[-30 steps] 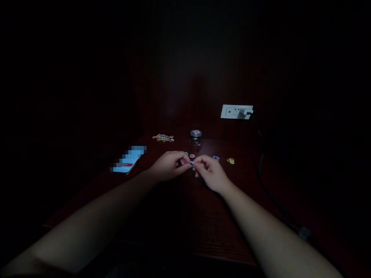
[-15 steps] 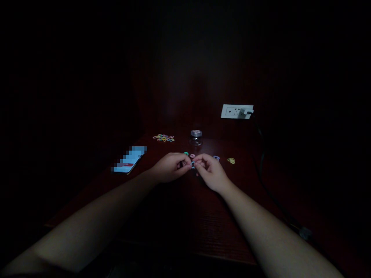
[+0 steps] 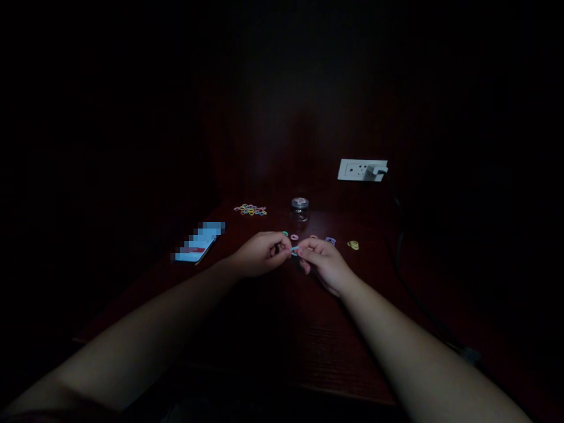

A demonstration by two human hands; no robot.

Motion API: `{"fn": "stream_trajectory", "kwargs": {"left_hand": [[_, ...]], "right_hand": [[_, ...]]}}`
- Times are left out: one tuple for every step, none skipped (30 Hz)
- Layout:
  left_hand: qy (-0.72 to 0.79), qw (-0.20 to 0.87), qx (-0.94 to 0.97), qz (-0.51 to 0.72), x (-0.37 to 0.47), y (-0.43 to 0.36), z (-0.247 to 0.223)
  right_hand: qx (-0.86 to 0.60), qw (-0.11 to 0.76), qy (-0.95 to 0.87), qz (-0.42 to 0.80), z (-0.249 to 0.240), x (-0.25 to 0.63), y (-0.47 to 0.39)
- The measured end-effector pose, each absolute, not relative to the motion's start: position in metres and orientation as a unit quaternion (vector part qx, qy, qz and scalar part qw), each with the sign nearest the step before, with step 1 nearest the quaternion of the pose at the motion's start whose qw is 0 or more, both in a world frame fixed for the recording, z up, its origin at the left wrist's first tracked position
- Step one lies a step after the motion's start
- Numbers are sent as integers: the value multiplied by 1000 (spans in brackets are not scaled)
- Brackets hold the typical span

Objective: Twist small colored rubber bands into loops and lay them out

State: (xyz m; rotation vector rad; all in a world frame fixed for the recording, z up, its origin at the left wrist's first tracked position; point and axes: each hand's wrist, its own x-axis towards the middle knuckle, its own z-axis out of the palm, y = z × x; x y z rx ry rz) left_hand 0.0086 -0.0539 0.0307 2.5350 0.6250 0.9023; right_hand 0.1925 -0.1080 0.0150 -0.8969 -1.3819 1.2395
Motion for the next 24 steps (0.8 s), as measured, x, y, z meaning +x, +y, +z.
{"fn": "stream_trajectory", "kwargs": {"left_hand": [[224, 199, 897, 324, 9, -54, 31], [226, 214, 892, 328, 10, -55, 30], [228, 236, 885, 332, 10, -56, 30], [230, 262, 876, 334, 11, -57, 30], [231, 291, 866, 335, 13, -58, 30], [232, 317, 856, 335, 14, -59, 30], [234, 338, 847, 337, 15, -60, 30], [236, 351, 840, 341, 16, -60, 29], [238, 357, 835, 345, 16, -61, 29], [239, 360, 831, 349, 17, -60, 28], [240, 363, 829, 352, 17, -60, 27], [240, 368, 826, 353, 18, -60, 27], [243, 372, 824, 353, 18, -59, 26], [248, 373, 822, 353, 18, -59, 26], [255, 369, 820, 355, 19, -59, 26], [261, 364, 820, 357, 19, -59, 26], [264, 359, 820, 358, 19, -59, 26], [264, 357, 822, 356, 19, -59, 26], [262, 360, 823, 353, 18, -59, 26], [259, 366, 823, 349, 18, -60, 27], [255, 374, 822, 346, 18, -60, 27], [253, 380, 821, 344, 18, -61, 27], [252, 384, 820, 343, 18, -61, 26], [251, 384, 819, 346, 18, -61, 26]], "right_hand": [[-371, 519, -566, 522, 15, 192, -109], [-371, 525, -559, 524, 16, 192, -109], [-373, 531, -556, 520, 16, 191, -109], [-377, 535, -557, 511, 15, 192, -108], [-383, 537, -563, 498, 15, 192, -108], [-391, 535, -573, 483, 14, 192, -107], [-400, 531, -583, 468, 14, 193, -106], [-409, 529, -590, 453, 13, 193, -106], [-416, 531, -592, 440, 12, 193, -105], [-421, 539, -590, 429, 11, 193, -104], [-425, 548, -585, 421, 10, 193, -104], [-426, 557, -580, 415, 10, 193, -103], [-425, 566, -576, 410, 9, 193, -103], [-424, 571, -574, 405, 8, 193, -103], [-424, 574, -574, 402, 8, 193, -103], [-423, 576, -576, 397, 8, 193, -103], [-423, 577, -578, 392, 8, 192, -104], [-425, 578, -581, 385, 9, 192, -104], [-430, 576, -585, 376, 10, 191, -104], [-436, 573, -589, 367, 10, 190, -105], [-443, 570, -592, 358, 11, 190, -105], [-449, 566, -596, 350, 12, 189, -106], [-454, 562, -600, 343, 12, 188, -106], [-456, 561, -605, 335, 13, 188, -106]]}}
